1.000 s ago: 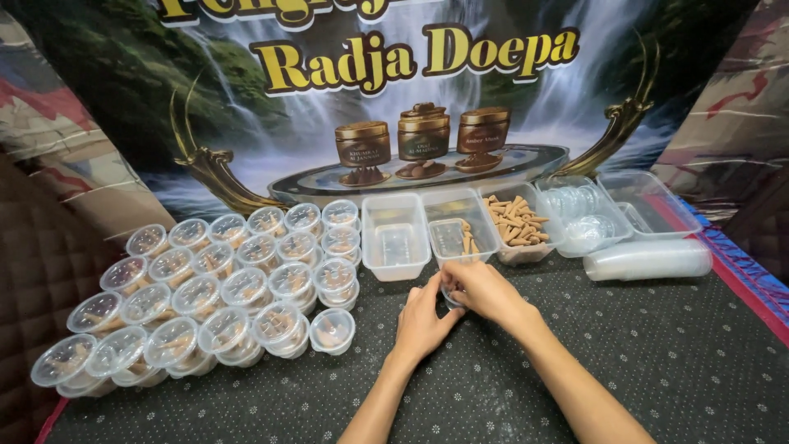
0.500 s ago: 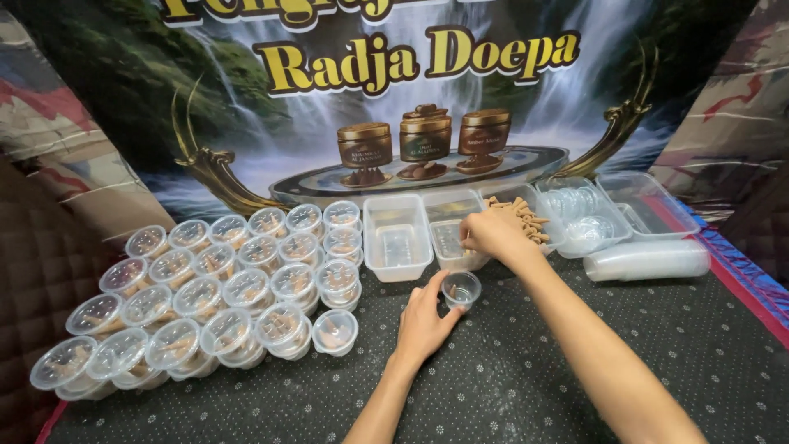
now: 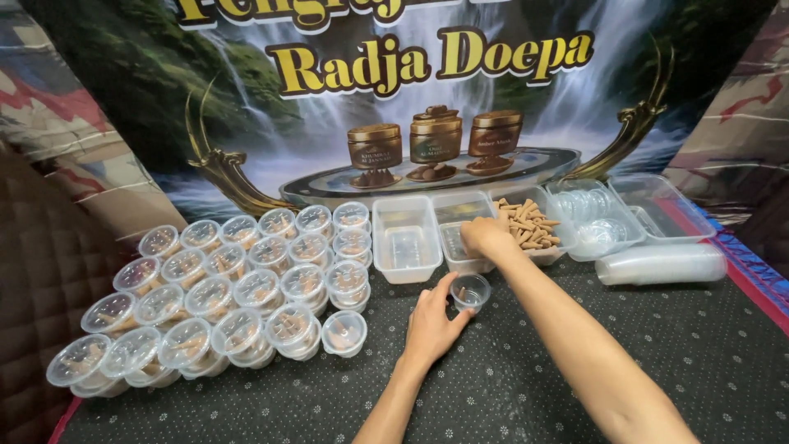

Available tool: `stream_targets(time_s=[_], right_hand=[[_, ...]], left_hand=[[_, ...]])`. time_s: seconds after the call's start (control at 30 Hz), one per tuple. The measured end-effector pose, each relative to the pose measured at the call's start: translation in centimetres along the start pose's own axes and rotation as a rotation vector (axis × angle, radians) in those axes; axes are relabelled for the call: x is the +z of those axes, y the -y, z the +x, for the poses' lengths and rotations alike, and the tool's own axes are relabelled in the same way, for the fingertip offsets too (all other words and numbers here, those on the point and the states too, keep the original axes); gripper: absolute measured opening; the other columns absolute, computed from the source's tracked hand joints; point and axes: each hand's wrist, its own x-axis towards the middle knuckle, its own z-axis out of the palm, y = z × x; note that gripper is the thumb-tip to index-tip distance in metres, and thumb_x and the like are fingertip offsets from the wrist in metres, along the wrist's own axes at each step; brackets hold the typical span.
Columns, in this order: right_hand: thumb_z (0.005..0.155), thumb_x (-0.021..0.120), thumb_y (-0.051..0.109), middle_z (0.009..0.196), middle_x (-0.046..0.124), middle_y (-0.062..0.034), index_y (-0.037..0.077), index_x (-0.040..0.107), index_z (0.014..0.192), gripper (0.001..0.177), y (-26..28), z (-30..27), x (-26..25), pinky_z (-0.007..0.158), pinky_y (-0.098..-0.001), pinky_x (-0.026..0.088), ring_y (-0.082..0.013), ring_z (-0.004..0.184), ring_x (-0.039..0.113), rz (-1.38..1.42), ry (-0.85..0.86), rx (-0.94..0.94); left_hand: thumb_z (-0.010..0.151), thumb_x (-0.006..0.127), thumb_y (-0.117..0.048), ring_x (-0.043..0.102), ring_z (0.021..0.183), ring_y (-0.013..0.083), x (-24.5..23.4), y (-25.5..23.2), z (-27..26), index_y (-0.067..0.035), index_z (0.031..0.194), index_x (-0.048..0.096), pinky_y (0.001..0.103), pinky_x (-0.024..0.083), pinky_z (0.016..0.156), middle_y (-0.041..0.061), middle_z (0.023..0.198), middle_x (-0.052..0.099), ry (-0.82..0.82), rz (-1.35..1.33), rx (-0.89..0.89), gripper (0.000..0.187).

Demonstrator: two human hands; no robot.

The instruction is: Packing incense sticks into small plastic containers and closing them with lids on a workspace.

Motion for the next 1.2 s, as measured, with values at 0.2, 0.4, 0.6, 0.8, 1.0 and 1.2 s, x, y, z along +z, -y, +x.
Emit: stream_targets(time_s=[0.2, 0.4, 0.6, 0.8, 1.0, 1.2], right_hand=[[0.086, 0.064, 0.028, 0.104, 0.080, 0.0010, 0.029, 0.076, 0.106, 0.023, -0.8, -9.3, -4.9, 0.097, -0.0463, 0.049, -0.0305, 0.109, 0.072, 0.302, -0.296, -0.045], [0.086, 0.074, 0.018, 0.090, 0.080, -0.0115, 0.015, 0.077, 0.097, 0.012, -0.3, -17.6, -2.6, 0.082, -0.0461, 0.056, -0.0334, 0.088, 0.074, 0.587, -0.549, -0.244], [0.085, 0.072, 0.029, 0.093, 0.078, 0.0091, 0.032, 0.075, 0.090, 0.007, 0.5, -17.3, 0.7, 0.084, -0.0377, 0.048, -0.0209, 0.098, 0.068, 0.192, -0.481, -0.220], [0.083, 0.073, 0.034, 0.092, 0.076, 0.0084, 0.034, 0.076, 0.087, 0.005, 1.0, -17.1, 1.4, 0.082, -0.0385, 0.048, -0.0212, 0.099, 0.065, 0.147, -0.515, -0.240], [0.081, 0.074, 0.034, 0.091, 0.075, 0.0100, 0.034, 0.076, 0.087, 0.006, 0.8, -16.5, 1.8, 0.080, -0.0365, 0.046, -0.0197, 0.096, 0.064, 0.142, -0.514, -0.224], [0.082, 0.073, 0.034, 0.091, 0.075, 0.0106, 0.033, 0.076, 0.087, 0.005, 0.9, -16.3, 2.1, 0.080, -0.0352, 0.045, -0.0184, 0.097, 0.064, 0.142, -0.503, -0.219]], left_hand=[[0.085, 0.074, -0.033, 0.060, 0.110, 0.0231, -0.4, -0.4, -0.1, -0.020, 0.149, 0.044, 0.043, 0.054, 0.093, 0.008, 0.128, 0.068, 0.034, 0.018, -0.027, 0.071], [0.086, 0.073, -0.032, 0.060, 0.112, 0.0239, -0.9, -1.1, -0.3, -0.019, 0.150, 0.043, 0.044, 0.053, 0.094, 0.008, 0.131, 0.066, 0.054, 0.027, -0.035, 0.072], [0.087, 0.072, -0.034, 0.059, 0.111, 0.0238, -0.2, -0.4, -0.2, -0.020, 0.149, 0.043, 0.045, 0.054, 0.094, 0.008, 0.129, 0.067, 0.051, 0.036, -0.034, 0.070], [0.086, 0.073, -0.036, 0.059, 0.112, 0.0235, -0.3, -0.6, -0.2, -0.021, 0.149, 0.043, 0.046, 0.054, 0.094, 0.006, 0.130, 0.067, 0.055, 0.041, -0.029, 0.071], [0.087, 0.072, -0.034, 0.059, 0.111, 0.0237, -0.9, -1.2, -0.3, -0.020, 0.150, 0.043, 0.045, 0.054, 0.093, 0.007, 0.132, 0.067, 0.060, 0.033, -0.026, 0.071], [0.087, 0.072, -0.035, 0.059, 0.111, 0.0233, -0.6, -0.7, -0.2, -0.020, 0.150, 0.043, 0.044, 0.054, 0.093, 0.006, 0.133, 0.066, 0.064, 0.038, -0.027, 0.071]])
